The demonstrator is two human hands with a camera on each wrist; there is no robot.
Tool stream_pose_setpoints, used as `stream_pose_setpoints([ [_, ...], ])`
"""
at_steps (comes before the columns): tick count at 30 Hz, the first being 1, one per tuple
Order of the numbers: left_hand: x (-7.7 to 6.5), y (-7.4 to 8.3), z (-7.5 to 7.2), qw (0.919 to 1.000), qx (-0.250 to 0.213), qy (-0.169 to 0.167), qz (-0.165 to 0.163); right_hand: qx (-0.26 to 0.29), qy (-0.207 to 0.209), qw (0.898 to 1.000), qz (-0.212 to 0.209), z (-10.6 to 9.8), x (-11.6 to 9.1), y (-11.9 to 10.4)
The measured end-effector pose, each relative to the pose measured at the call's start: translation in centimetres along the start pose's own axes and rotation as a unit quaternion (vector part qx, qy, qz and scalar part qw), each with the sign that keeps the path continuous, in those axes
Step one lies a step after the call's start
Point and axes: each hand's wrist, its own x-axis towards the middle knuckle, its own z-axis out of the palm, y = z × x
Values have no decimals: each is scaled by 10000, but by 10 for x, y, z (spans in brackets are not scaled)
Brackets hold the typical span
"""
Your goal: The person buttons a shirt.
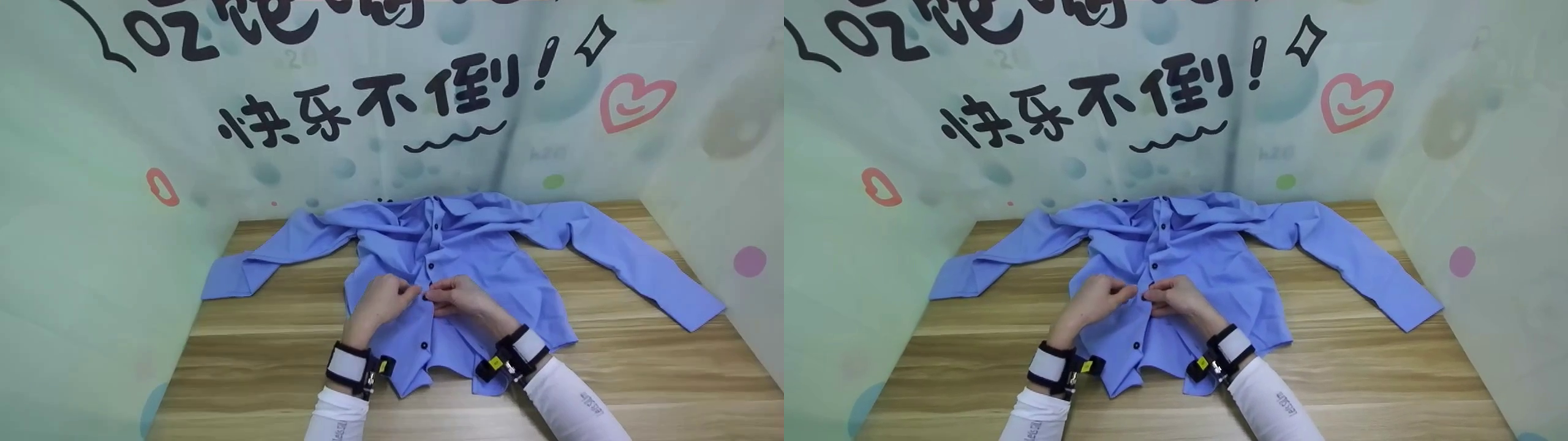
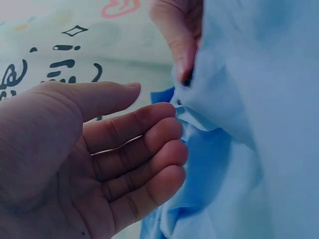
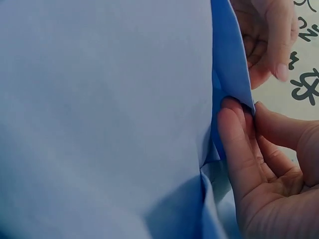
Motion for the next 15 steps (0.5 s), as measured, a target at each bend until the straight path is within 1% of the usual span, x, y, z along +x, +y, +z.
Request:
stream_pose_setpoints([
  [2,1,-4,3,9999,-112,-25,-52,-10,-2,10000,-70,-1,-1,-1],
  [6,3,-10,10,9979,-497,-180,-382,133,-53,9997,-180,-2,-3,-2],
  [8,4,-13,14,9959,-733,-245,-461,179,-45,9996,-236,-2,-4,-3],
  [11,5,-16,18,9913,-1152,-355,-532,251,-3,9992,-317,-1,-4,-2],
  [15,6,-19,20,9831,-1675,-427,-603,230,188,9989,-375,0,-5,-3],
])
